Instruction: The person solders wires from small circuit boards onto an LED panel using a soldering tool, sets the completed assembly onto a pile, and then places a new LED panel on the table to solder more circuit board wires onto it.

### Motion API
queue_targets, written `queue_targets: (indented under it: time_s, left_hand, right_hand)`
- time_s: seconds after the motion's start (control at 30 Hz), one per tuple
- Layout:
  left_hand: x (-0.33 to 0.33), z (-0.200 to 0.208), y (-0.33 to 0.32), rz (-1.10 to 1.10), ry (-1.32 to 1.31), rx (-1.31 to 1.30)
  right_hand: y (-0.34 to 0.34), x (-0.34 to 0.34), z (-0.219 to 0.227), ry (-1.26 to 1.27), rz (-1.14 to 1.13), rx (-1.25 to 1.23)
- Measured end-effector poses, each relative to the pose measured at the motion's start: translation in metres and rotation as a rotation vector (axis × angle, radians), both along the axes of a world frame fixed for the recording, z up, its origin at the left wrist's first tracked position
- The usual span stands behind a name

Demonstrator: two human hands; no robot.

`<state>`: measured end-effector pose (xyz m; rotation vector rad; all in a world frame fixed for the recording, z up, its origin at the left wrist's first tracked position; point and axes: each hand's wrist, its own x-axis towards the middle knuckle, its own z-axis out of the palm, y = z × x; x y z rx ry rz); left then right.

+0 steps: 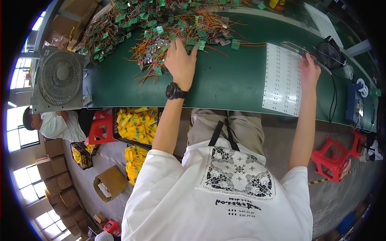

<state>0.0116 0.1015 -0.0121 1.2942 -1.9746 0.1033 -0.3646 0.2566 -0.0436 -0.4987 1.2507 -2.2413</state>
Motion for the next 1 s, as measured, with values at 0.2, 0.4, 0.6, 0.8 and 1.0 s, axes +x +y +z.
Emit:
queue_targets:
  time_s: [0.2,0.4,0.6,0.8,1.0]
  left_hand:
    - [0.01,0.004,-0.01,-0.037,0.0,0.153]
    - [0.011,0.003,-0.032,-0.132,-0.087,-0.026]
    - [0.024,0.022,-0.017,-0.152,0.019,0.23]
    - [0.046,0.018,-0.008,-0.228,0.141,0.204]
    - [0.045,0.027,-0.011,-0.282,0.351,0.291]
  right_hand:
    - [0.007,-0.006,0.0,-0.017,0.023,-0.009]
    - [0.006,-0.004,0.001,0.028,0.026,-0.004]
    - [0.006,-0.003,0.0,-0.004,0.019,0.015]
    - [0.005,-0.009,-0.006,0.011,0.023,0.016]
    - [0.007,-0.011,-0.006,0.02,0.028,0.037]
